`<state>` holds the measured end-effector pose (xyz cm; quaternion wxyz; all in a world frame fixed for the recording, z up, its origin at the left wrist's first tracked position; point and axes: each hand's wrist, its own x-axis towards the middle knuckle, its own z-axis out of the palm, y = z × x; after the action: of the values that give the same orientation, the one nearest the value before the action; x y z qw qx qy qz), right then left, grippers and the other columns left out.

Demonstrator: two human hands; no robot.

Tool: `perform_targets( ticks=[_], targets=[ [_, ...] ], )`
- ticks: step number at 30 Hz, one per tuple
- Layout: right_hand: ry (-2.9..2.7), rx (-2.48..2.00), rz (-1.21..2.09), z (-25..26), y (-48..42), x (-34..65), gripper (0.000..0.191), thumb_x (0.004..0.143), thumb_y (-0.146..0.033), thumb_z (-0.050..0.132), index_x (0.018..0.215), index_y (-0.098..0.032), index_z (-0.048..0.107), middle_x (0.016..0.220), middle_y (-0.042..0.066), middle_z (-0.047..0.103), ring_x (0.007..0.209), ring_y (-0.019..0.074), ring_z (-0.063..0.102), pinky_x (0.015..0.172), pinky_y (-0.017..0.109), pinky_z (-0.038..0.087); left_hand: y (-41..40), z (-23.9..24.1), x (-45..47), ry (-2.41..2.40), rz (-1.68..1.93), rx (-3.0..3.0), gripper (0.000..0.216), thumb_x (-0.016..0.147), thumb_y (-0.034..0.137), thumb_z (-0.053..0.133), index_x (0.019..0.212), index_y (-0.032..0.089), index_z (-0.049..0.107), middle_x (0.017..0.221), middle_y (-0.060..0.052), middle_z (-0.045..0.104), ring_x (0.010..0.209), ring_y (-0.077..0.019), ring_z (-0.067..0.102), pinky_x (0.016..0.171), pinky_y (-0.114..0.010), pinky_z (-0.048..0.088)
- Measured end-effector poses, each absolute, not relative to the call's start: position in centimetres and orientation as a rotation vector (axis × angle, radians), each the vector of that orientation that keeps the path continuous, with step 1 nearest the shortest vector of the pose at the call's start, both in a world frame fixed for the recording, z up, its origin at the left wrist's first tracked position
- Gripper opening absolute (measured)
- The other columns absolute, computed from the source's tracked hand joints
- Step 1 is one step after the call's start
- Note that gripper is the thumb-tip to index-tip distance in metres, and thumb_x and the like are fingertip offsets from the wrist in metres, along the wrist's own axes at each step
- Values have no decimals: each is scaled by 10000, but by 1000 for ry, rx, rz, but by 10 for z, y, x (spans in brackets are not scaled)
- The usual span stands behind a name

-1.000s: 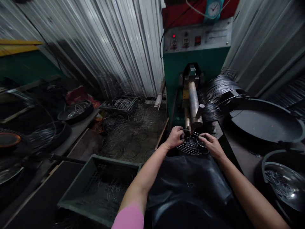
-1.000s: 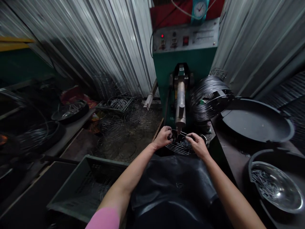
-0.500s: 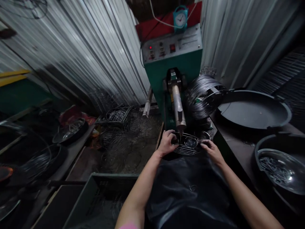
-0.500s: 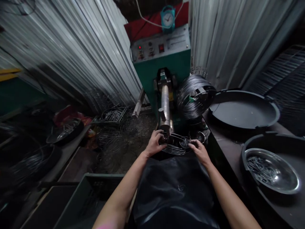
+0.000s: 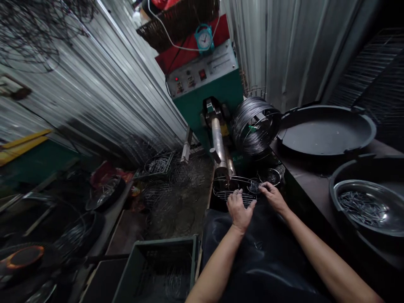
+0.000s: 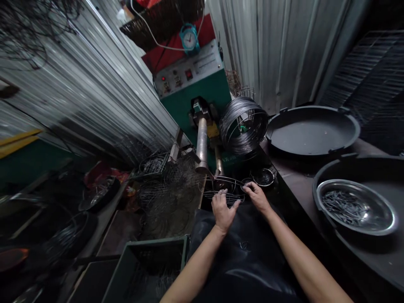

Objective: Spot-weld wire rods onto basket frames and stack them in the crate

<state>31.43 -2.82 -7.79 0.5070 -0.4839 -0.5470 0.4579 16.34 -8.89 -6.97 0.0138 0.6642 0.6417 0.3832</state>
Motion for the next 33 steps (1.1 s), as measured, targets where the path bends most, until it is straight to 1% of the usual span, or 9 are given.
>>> perform_targets(
  ticks=[5,9,11,14,17,20,23,28,33],
  targets=[
    [-1363,-1159,1024,-71,-38,311,340,715,-539,569,708,-200,557,702,9,577,700,173,539,677,291,441,-83,-60,160,2057,1186,2051,407,695,485,647,971,187,625,1128,-143,588,1096,-347,443,934,-571,276],
    [-1404,-1249,800,-63,-57,301,324,769,-530,533,757,-207,558,718,22,601,682,182,551,648,294,432,-84,-59,149,1864,1259,2031,247,707,385,675,856,199,611,1027,-74,629,1059,-264,511,1021,-555,182],
    [-1465,-1305,582,-55,-66,295,316,794,-519,516,796,-208,576,733,38,624,684,193,559,681,317,420,-86,-57,147,1736,1316,1974,220,714,347,672,857,196,600,987,-54,627,1011,-225,544,1036,-519,208],
    [-1605,-1303,303,-43,-75,290,305,828,-491,482,814,-209,598,756,59,654,670,198,573,756,359,394,-91,-53,148,1633,1419,1878,302,725,319,655,987,188,586,970,-63,610,971,-210,561,1004,-466,310],
    [-1661,-1316,220,-38,-75,288,302,840,-488,458,837,-218,593,747,65,655,663,208,573,737,361,410,-92,-53,150,1598,1447,1811,447,718,306,657,1132,183,542,931,-66,602,938,-210,568,955,-433,384],
    [-1649,-1374,230,-43,-67,289,343,825,-519,459,920,-212,578,779,89,649,707,243,580,682,360,443,-85,-55,146,1535,1440,1776,563,677,315,704,1188,181,511,936,-65,603,952,-213,562,940,-419,403],
    [-1671,-1342,337,-48,-53,287,357,838,-496,428,1016,-214,554,891,97,656,768,252,610,694,367,468,-74,-57,139,1511,1438,1731,550,625,339,748,1113,178,552,954,-69,603,957,-219,558,899,-406,429],
    [-1758,-1197,439,-46,-43,270,334,854,-428,423,1089,-232,555,1034,84,652,922,241,622,814,368,482,-70,-55,129,1579,1570,1593,341,672,365,709,922,169,586,912,-67,595,920,-208,562,856,-389,435],
    [-1794,-1234,400,-44,-46,258,342,858,-429,423,1083,-226,580,1031,100,655,943,254,618,846,395,479,-78,-59,129,1623,1674,1571,290,672,389,703,805,172,565,854,-61,586,879,-200,561,856,-392,428]
  ],
)
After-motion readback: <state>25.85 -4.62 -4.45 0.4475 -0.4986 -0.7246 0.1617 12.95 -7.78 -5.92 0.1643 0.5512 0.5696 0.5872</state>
